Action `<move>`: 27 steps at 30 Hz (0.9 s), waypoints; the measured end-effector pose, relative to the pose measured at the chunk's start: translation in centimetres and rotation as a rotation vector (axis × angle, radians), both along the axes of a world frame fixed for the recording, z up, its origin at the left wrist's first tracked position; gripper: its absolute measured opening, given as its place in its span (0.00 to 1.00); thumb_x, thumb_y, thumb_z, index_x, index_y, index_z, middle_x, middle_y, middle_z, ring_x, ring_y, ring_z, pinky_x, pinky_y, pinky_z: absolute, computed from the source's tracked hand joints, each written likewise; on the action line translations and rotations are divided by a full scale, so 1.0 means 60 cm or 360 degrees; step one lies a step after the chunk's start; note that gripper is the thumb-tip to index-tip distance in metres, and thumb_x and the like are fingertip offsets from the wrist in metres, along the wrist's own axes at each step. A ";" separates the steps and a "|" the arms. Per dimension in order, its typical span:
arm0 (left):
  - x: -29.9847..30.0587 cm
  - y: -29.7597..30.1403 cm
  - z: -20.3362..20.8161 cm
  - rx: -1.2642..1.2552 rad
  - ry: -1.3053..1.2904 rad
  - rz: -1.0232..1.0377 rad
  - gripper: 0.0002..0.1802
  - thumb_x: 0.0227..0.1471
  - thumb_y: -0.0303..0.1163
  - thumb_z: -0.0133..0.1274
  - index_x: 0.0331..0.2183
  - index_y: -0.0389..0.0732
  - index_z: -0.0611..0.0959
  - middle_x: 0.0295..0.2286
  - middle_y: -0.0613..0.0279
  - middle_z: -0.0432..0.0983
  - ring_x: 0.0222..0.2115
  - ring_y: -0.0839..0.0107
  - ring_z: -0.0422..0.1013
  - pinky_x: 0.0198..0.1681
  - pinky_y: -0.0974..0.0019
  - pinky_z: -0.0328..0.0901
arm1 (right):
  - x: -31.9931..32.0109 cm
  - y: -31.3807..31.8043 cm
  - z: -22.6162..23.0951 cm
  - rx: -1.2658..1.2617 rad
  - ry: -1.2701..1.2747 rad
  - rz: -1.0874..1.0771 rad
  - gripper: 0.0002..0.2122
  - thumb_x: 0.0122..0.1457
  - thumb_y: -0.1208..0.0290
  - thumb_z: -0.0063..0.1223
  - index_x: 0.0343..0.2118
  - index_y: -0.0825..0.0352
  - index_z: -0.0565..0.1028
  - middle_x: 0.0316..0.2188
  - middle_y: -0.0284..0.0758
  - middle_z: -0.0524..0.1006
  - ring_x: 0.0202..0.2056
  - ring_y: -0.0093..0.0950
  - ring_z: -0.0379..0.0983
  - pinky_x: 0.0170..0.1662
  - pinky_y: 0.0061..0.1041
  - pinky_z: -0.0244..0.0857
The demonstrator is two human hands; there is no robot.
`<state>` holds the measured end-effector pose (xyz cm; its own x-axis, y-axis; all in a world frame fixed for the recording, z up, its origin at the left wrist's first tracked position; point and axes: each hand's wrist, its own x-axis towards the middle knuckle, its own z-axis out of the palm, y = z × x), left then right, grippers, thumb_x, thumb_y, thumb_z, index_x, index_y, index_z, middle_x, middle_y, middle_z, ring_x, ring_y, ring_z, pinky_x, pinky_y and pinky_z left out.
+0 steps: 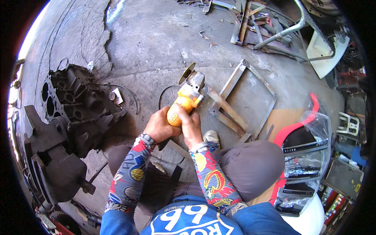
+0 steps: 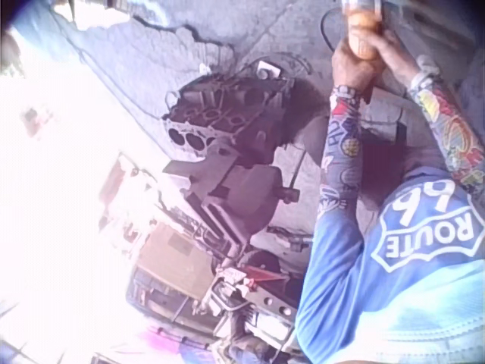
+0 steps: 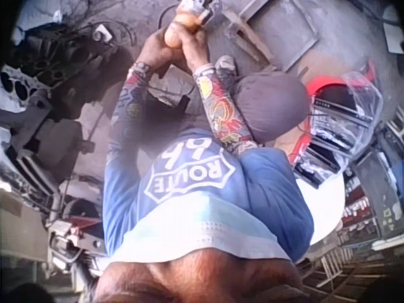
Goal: The person uses an angle grinder to smooth and cut metal frame pieces on the workshop floor. They reposition the frames between grinding passes and handle the grinder with both hands while sparks fly.
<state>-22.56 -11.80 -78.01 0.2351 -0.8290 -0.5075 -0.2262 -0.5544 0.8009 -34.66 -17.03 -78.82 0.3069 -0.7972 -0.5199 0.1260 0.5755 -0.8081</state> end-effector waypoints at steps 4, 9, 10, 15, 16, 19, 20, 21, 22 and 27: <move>-0.018 0.004 -0.014 0.0070 -0.0170 0.0098 0.34 0.31 0.42 0.70 0.41 0.33 0.82 0.34 0.41 0.83 0.38 0.49 0.81 0.44 0.53 0.73 | -0.045 0.074 -0.025 0.0019 0.0198 -0.0127 0.24 0.69 0.49 0.48 0.51 0.69 0.76 0.43 0.33 0.78 0.43 0.23 0.73 0.44 0.25 0.67; -0.030 -0.025 -0.037 -0.0177 -0.0071 0.0247 0.31 0.32 0.41 0.70 0.39 0.31 0.83 0.34 0.42 0.84 0.37 0.52 0.82 0.44 0.56 0.73 | -0.122 0.200 -0.110 0.0658 0.0552 -0.0396 0.21 0.66 0.49 0.53 0.45 0.65 0.77 0.35 0.31 0.80 0.30 0.21 0.74 0.30 0.22 0.65; -0.033 -0.029 -0.037 -0.0173 -0.0038 0.0308 0.31 0.32 0.41 0.70 0.38 0.31 0.84 0.33 0.44 0.84 0.36 0.54 0.81 0.43 0.57 0.73 | -0.136 0.222 -0.123 0.0694 0.0560 -0.0276 0.23 0.65 0.47 0.54 0.49 0.64 0.74 0.36 0.31 0.80 0.32 0.23 0.75 0.33 0.25 0.66; -0.039 -0.042 -0.010 -0.0199 0.0384 0.0382 0.31 0.32 0.37 0.72 0.40 0.31 0.82 0.32 0.54 0.83 0.31 0.65 0.78 0.38 0.62 0.72 | -0.193 0.313 -0.170 0.1200 0.0425 -0.0167 0.33 0.58 0.41 0.58 0.57 0.63 0.69 0.41 0.36 0.79 0.39 0.32 0.78 0.40 0.38 0.68; -0.034 -0.033 0.000 -0.0167 0.0345 0.0349 0.31 0.33 0.36 0.72 0.40 0.31 0.82 0.32 0.55 0.83 0.31 0.66 0.78 0.38 0.62 0.72 | -0.197 0.320 -0.186 0.1300 0.0357 -0.0192 0.37 0.56 0.39 0.59 0.58 0.65 0.67 0.45 0.40 0.77 0.43 0.39 0.77 0.45 0.46 0.68; -0.018 -0.007 0.034 -0.0171 0.0444 0.0299 0.28 0.37 0.33 0.72 0.42 0.32 0.80 0.32 0.61 0.81 0.29 0.69 0.76 0.36 0.64 0.72 | -0.218 0.325 -0.247 0.1822 0.0194 -0.0420 0.38 0.55 0.40 0.60 0.58 0.67 0.66 0.45 0.42 0.76 0.45 0.43 0.76 0.51 0.49 0.67; -0.017 0.005 0.044 -0.0201 0.0529 0.0337 0.28 0.38 0.32 0.72 0.42 0.33 0.80 0.32 0.62 0.80 0.29 0.71 0.76 0.36 0.65 0.71 | -0.223 0.328 -0.274 0.1867 0.0167 -0.0550 0.41 0.53 0.37 0.62 0.58 0.68 0.65 0.48 0.44 0.74 0.51 0.45 0.72 0.55 0.52 0.65; -0.015 0.018 0.055 -0.0171 0.0598 0.0377 0.27 0.39 0.31 0.71 0.42 0.33 0.79 0.31 0.63 0.79 0.28 0.72 0.75 0.35 0.66 0.71 | -0.227 0.325 -0.305 0.1796 0.0080 -0.0647 0.42 0.52 0.36 0.63 0.58 0.68 0.65 0.49 0.44 0.73 0.52 0.44 0.71 0.55 0.52 0.65; -0.012 0.026 0.067 -0.0212 0.0557 0.0390 0.26 0.40 0.30 0.71 0.42 0.34 0.78 0.31 0.64 0.79 0.28 0.73 0.75 0.35 0.67 0.71 | -0.227 0.321 -0.336 0.1770 0.0047 -0.0792 0.42 0.51 0.35 0.63 0.58 0.67 0.65 0.50 0.44 0.72 0.54 0.44 0.69 0.56 0.52 0.65; -0.024 0.065 0.123 -0.0237 0.0532 0.0507 0.22 0.44 0.30 0.69 0.40 0.34 0.78 0.29 0.63 0.78 0.26 0.73 0.75 0.32 0.68 0.71 | -0.232 0.304 -0.445 0.1768 0.0034 -0.1319 0.39 0.51 0.34 0.64 0.58 0.59 0.67 0.52 0.39 0.69 0.54 0.42 0.65 0.57 0.49 0.65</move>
<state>-24.01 -7.90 -70.61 0.3334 -0.8116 -0.4797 0.2198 -0.4279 0.8767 -48.58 1.22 -105.55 -0.0642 0.0895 -0.9939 0.7371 0.6757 0.0133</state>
